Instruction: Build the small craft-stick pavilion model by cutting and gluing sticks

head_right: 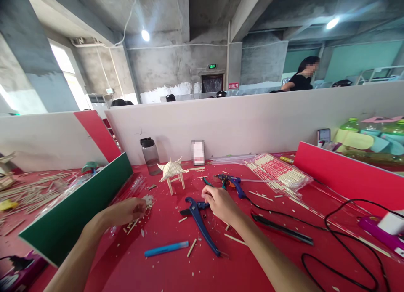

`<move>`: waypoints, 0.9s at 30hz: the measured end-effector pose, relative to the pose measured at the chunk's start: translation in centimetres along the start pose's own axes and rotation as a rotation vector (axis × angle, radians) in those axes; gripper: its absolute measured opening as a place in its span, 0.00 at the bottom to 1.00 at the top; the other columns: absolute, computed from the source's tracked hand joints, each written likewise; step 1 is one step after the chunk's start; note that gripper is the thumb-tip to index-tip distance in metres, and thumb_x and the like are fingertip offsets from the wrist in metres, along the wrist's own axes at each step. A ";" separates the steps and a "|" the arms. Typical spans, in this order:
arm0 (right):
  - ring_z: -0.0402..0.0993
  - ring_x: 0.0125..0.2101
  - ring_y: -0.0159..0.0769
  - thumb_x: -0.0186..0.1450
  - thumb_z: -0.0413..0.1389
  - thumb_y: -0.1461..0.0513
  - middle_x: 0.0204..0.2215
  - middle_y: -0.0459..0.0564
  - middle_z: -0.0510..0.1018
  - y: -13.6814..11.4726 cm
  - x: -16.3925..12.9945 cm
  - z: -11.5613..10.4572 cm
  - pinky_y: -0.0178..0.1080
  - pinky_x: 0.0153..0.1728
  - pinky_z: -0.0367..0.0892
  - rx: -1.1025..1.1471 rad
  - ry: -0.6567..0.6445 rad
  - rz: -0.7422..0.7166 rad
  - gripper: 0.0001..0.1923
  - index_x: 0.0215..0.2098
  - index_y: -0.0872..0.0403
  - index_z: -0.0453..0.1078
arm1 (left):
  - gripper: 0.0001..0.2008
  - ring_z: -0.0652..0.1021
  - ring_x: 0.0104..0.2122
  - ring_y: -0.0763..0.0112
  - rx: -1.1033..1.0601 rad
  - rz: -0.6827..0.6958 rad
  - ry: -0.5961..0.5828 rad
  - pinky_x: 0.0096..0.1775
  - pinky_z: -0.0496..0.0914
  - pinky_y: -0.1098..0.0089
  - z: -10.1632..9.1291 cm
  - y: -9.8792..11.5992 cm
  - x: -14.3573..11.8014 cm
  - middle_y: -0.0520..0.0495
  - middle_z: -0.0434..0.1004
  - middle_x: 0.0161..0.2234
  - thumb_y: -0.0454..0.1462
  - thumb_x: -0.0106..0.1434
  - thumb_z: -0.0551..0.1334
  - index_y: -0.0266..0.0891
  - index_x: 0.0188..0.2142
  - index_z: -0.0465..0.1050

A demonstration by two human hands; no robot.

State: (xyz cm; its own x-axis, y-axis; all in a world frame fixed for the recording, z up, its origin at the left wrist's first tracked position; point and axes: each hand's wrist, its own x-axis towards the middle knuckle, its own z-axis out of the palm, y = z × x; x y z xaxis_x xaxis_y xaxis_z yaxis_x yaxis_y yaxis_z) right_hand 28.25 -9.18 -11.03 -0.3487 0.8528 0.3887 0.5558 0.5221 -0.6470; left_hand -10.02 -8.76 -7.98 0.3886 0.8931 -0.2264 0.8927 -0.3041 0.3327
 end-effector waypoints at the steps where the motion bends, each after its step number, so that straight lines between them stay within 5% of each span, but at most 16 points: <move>1: 0.75 0.28 0.36 0.72 0.47 0.58 0.25 0.46 0.78 0.1 0.0 0.0 0.35 0.32 0.62 -0.005 0.007 -0.010 0.13 0.32 0.52 0.69 | 0.08 0.77 0.34 0.59 0.008 0.002 0.012 0.33 0.66 0.67 -0.1 0.0 -0.1 0.44 0.81 0.36 0.37 0.57 0.59 0.40 0.36 0.75; 9: 0.64 0.22 0.33 0.72 0.51 0.53 0.20 0.42 0.70 -0.5 -0.1 -0.1 0.35 0.26 0.55 -0.074 0.033 -0.020 0.18 0.26 0.52 0.64 | 0.08 0.78 0.35 0.58 0.037 0.002 -0.030 0.33 0.65 0.67 0.1 0.3 0.0 0.44 0.81 0.37 0.37 0.57 0.60 0.41 0.35 0.77; 14: 0.69 0.24 0.34 0.65 0.62 0.56 0.23 0.43 0.76 0.0 0.2 0.2 0.34 0.28 0.59 -0.036 0.030 0.032 0.11 0.28 0.52 0.68 | 0.08 0.77 0.34 0.59 0.047 0.010 -0.007 0.32 0.64 0.67 0.0 0.6 -0.2 0.43 0.80 0.36 0.38 0.59 0.60 0.40 0.35 0.76; 23: 0.82 0.39 0.42 0.69 0.50 0.64 0.39 0.52 0.86 0.1 -0.1 0.1 0.40 0.42 0.71 -0.002 0.005 -0.057 0.14 0.39 0.51 0.79 | 0.09 0.73 0.29 0.65 0.024 0.048 0.154 0.30 0.62 0.69 -1.3 2.2 -1.0 0.47 0.78 0.33 0.43 0.65 0.56 0.41 0.36 0.70; 27: 0.82 0.41 0.42 0.68 0.52 0.64 0.41 0.52 0.85 0.2 -0.1 0.2 0.40 0.45 0.72 -0.014 0.012 -0.044 0.12 0.41 0.51 0.79 | 0.10 0.76 0.34 0.63 0.023 0.103 0.167 0.35 0.66 0.68 -1.2 2.3 -0.7 0.45 0.80 0.38 0.42 0.66 0.56 0.41 0.41 0.73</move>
State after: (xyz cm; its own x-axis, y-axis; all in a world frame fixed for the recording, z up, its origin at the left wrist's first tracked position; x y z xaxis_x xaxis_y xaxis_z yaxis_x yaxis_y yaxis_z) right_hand 28.28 -9.17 -11.38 -0.3642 0.8291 0.4242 0.5508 0.5590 -0.6198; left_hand -8.48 -9.65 -5.94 0.4363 0.8991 -0.0364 0.8559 -0.4022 0.3250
